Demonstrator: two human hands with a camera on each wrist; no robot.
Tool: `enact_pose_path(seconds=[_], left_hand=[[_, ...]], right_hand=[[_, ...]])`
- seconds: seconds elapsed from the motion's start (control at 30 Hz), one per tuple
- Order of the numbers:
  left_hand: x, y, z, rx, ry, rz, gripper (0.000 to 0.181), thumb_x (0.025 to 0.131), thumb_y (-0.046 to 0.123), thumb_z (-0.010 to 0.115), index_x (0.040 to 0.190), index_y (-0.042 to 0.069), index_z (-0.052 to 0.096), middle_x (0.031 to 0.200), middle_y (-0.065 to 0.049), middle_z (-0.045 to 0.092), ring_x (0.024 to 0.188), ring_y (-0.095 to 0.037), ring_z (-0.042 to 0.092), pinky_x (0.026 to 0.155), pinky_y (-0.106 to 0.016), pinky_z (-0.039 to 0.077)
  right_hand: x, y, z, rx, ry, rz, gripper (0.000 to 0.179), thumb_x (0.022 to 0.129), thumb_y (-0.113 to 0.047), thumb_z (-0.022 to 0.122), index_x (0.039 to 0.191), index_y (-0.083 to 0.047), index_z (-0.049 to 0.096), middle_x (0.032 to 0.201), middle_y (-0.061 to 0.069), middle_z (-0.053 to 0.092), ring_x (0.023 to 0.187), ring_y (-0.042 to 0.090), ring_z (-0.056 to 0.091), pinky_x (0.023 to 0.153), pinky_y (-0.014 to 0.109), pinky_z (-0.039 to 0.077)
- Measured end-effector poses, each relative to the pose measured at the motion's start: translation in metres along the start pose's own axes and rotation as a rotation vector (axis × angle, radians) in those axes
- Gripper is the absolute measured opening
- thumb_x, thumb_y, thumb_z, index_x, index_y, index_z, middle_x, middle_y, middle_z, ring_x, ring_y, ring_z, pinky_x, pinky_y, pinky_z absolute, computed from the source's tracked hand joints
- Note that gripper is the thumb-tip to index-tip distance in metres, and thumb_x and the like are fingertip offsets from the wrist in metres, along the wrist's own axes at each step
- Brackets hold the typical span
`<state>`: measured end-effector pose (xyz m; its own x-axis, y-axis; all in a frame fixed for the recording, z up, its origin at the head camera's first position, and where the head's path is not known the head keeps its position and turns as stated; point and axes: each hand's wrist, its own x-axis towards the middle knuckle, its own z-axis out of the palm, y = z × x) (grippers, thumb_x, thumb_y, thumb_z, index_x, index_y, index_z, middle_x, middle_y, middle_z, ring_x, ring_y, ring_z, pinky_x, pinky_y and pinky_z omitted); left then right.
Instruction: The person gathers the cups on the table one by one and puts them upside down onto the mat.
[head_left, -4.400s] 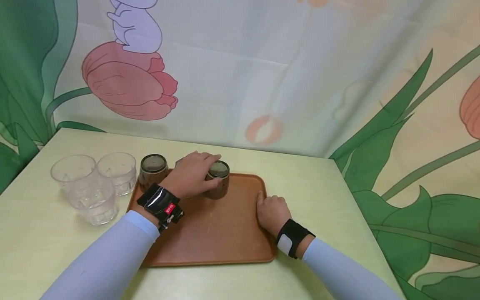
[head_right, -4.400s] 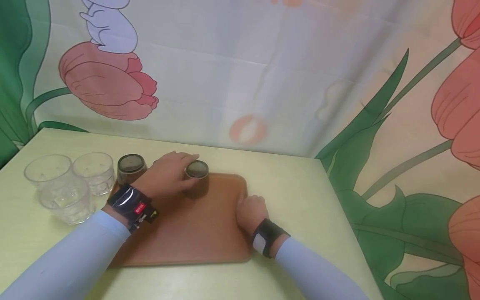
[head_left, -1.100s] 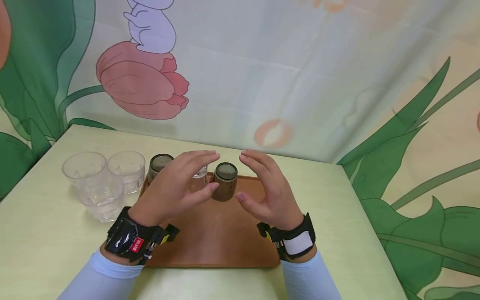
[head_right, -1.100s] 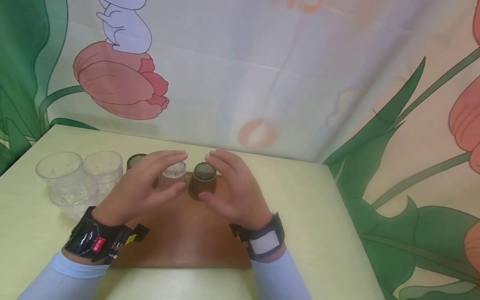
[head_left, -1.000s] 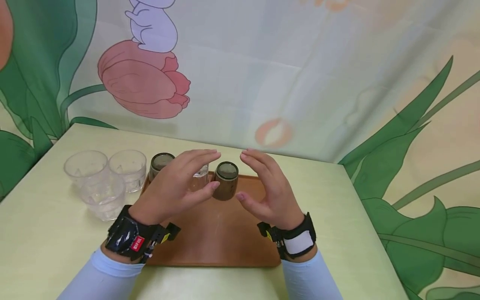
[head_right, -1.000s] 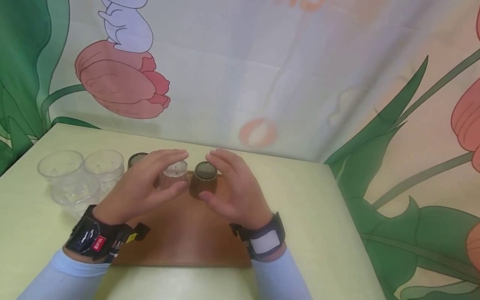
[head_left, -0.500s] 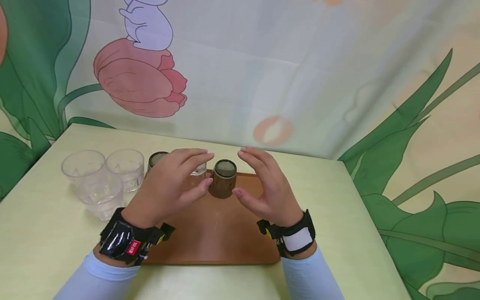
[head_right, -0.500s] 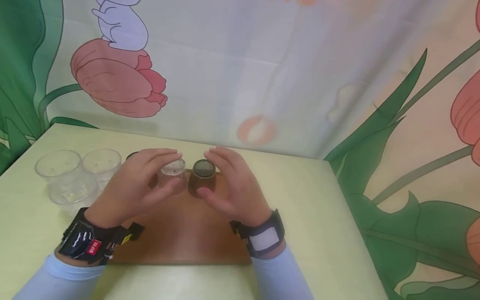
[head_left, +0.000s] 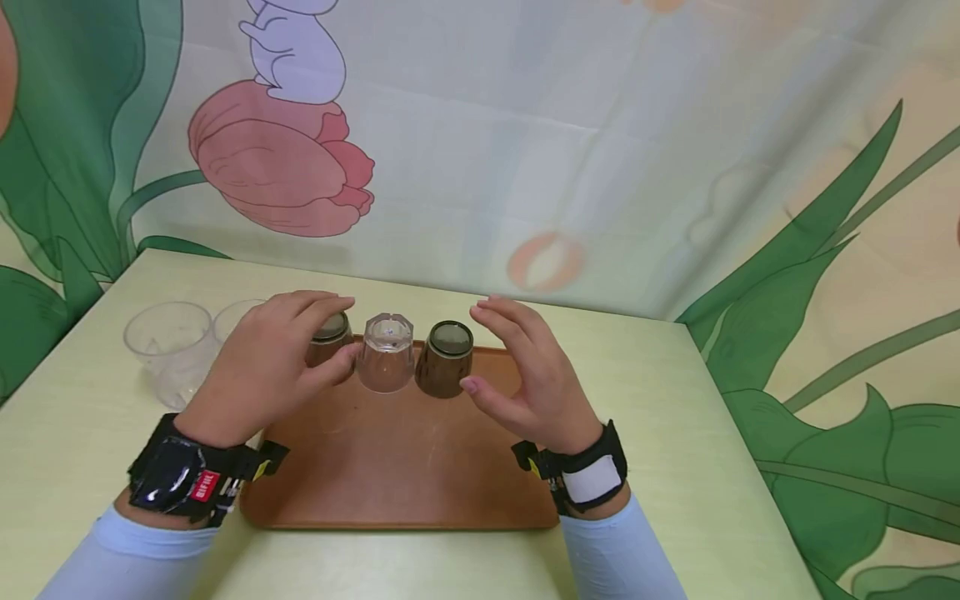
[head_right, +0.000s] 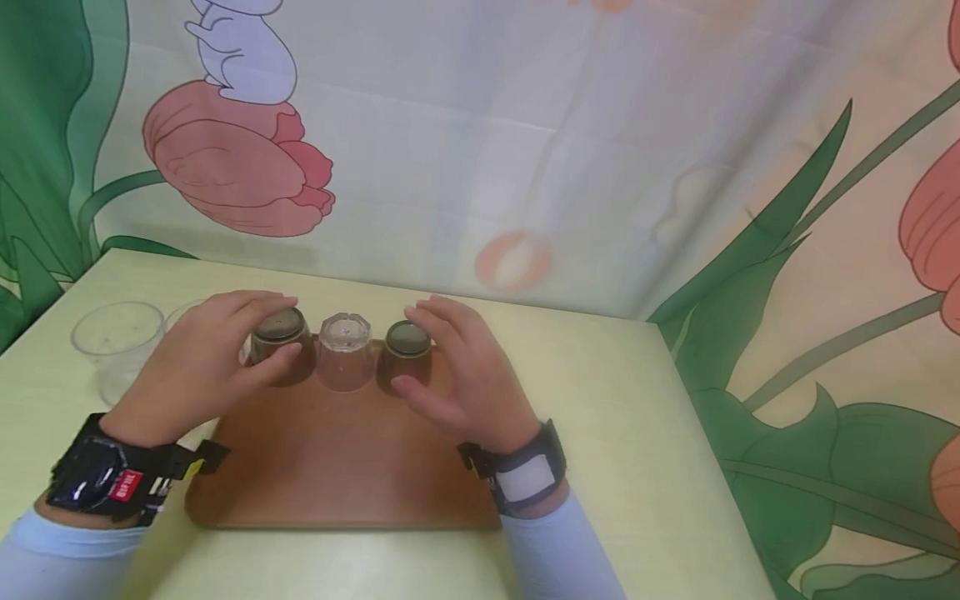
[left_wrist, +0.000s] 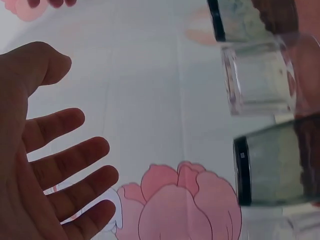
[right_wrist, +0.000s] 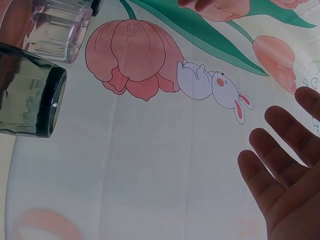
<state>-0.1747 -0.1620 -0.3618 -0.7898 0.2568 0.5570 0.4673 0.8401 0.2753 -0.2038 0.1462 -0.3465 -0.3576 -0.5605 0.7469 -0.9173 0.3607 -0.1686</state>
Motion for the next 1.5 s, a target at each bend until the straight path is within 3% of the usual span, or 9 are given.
enact_pose_path(seconds=[0.2, 0.4, 0.67, 0.8, 0.97, 1.27, 1.5], left_hand=[[-0.011, -0.016, -0.008, 0.077, -0.025, -0.087, 0.047, 0.089, 0.033, 0.071, 0.131, 0.011, 0.064, 0.125, -0.015, 0.066, 0.117, -0.041, 0.058, 0.093, -0.061, 0.049], [-0.02, -0.028, -0.007, 0.129, -0.111, -0.237, 0.051, 0.093, 0.035, 0.066, 0.131, 0.003, 0.061, 0.13, -0.025, 0.061, 0.116, -0.049, 0.055, 0.091, -0.066, 0.047], [-0.036, -0.054, -0.006, 0.165, -0.213, -0.377, 0.061, 0.092, 0.042, 0.064, 0.128, -0.006, 0.058, 0.118, -0.035, 0.06, 0.096, -0.055, 0.058, 0.07, -0.066, 0.05], [-0.041, -0.063, -0.005, 0.168, -0.235, -0.401, 0.062, 0.09, 0.044, 0.066, 0.124, -0.007, 0.06, 0.111, -0.036, 0.061, 0.088, -0.053, 0.058, 0.062, -0.061, 0.05], [-0.045, -0.07, -0.004, 0.174, -0.249, -0.415, 0.065, 0.088, 0.045, 0.07, 0.123, -0.009, 0.06, 0.11, -0.037, 0.061, 0.088, -0.054, 0.058, 0.063, -0.062, 0.05], [-0.051, -0.073, -0.002, 0.198, -0.253, -0.39, 0.065, 0.083, 0.042, 0.075, 0.119, -0.01, 0.061, 0.108, -0.037, 0.059, 0.087, -0.054, 0.055, 0.061, -0.062, 0.049], [-0.052, -0.072, -0.001, 0.188, -0.266, -0.43, 0.067, 0.081, 0.041, 0.077, 0.121, -0.01, 0.058, 0.114, -0.037, 0.054, 0.096, -0.058, 0.047, 0.066, -0.066, 0.043]], right_hand=[[-0.002, 0.001, 0.001, -0.005, 0.006, -0.015, 0.058, 0.096, -0.043, 0.06, 0.137, -0.003, 0.054, 0.135, 0.019, 0.055, 0.129, 0.034, 0.051, 0.112, 0.043, 0.041], [0.0, 0.001, -0.002, -0.021, 0.001, -0.01, 0.057, 0.096, -0.042, 0.06, 0.137, -0.003, 0.055, 0.135, 0.019, 0.055, 0.13, 0.033, 0.051, 0.113, 0.042, 0.041], [-0.001, 0.001, -0.002, -0.011, -0.005, 0.011, 0.058, 0.096, -0.045, 0.059, 0.137, -0.004, 0.055, 0.136, 0.018, 0.055, 0.131, 0.033, 0.05, 0.113, 0.042, 0.041], [-0.001, 0.001, -0.002, -0.015, -0.008, 0.005, 0.058, 0.096, -0.044, 0.059, 0.137, -0.003, 0.055, 0.136, 0.019, 0.055, 0.132, 0.034, 0.05, 0.113, 0.042, 0.041], [-0.001, 0.001, -0.002, -0.015, -0.013, 0.001, 0.058, 0.096, -0.044, 0.058, 0.137, -0.003, 0.055, 0.136, 0.02, 0.055, 0.133, 0.033, 0.049, 0.114, 0.042, 0.04], [-0.002, 0.002, -0.001, -0.011, -0.011, 0.0, 0.057, 0.096, -0.043, 0.059, 0.136, -0.003, 0.055, 0.136, 0.02, 0.055, 0.132, 0.034, 0.05, 0.114, 0.042, 0.04], [-0.002, 0.002, 0.0, -0.014, -0.017, -0.001, 0.057, 0.096, -0.043, 0.059, 0.136, -0.002, 0.055, 0.136, 0.02, 0.054, 0.133, 0.033, 0.049, 0.115, 0.042, 0.039]])
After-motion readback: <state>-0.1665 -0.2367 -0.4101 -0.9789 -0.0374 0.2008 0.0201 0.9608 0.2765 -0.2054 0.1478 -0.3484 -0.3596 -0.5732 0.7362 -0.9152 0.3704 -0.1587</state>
